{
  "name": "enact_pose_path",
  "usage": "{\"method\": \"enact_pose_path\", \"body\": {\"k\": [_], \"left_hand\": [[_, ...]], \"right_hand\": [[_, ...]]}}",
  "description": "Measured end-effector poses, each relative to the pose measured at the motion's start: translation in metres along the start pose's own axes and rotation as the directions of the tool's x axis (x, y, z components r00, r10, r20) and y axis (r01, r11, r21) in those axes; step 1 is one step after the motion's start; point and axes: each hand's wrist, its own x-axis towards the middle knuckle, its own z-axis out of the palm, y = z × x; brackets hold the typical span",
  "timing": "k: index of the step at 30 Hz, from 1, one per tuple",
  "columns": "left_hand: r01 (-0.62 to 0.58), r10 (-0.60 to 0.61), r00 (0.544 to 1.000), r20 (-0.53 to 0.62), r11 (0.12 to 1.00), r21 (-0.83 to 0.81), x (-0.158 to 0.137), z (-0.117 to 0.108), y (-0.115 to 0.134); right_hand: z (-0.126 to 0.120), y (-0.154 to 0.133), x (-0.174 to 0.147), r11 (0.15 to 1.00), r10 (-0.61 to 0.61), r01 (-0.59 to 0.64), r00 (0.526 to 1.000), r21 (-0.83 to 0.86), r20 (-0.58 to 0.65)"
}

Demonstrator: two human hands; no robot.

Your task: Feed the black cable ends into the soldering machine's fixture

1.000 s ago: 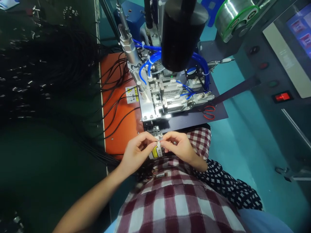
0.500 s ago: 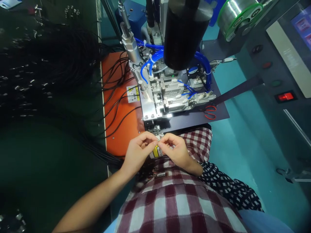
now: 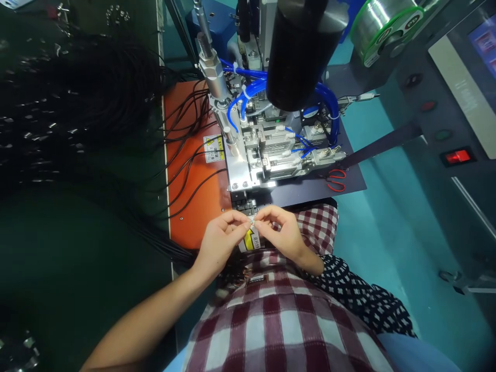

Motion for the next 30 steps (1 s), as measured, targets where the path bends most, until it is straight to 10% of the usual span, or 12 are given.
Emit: {"method": "enact_pose_path", "body": {"k": [30], "left_hand": [[0.011, -0.011, 1.000, 0.003, 1.000, -0.020, 0.0000, -0.0021, -0.0051]], "right_hand": [[0.0068, 0.0096, -0.0021, 0.965, 0.164, -0.167, 0.986, 0.201, 0.034]]}}
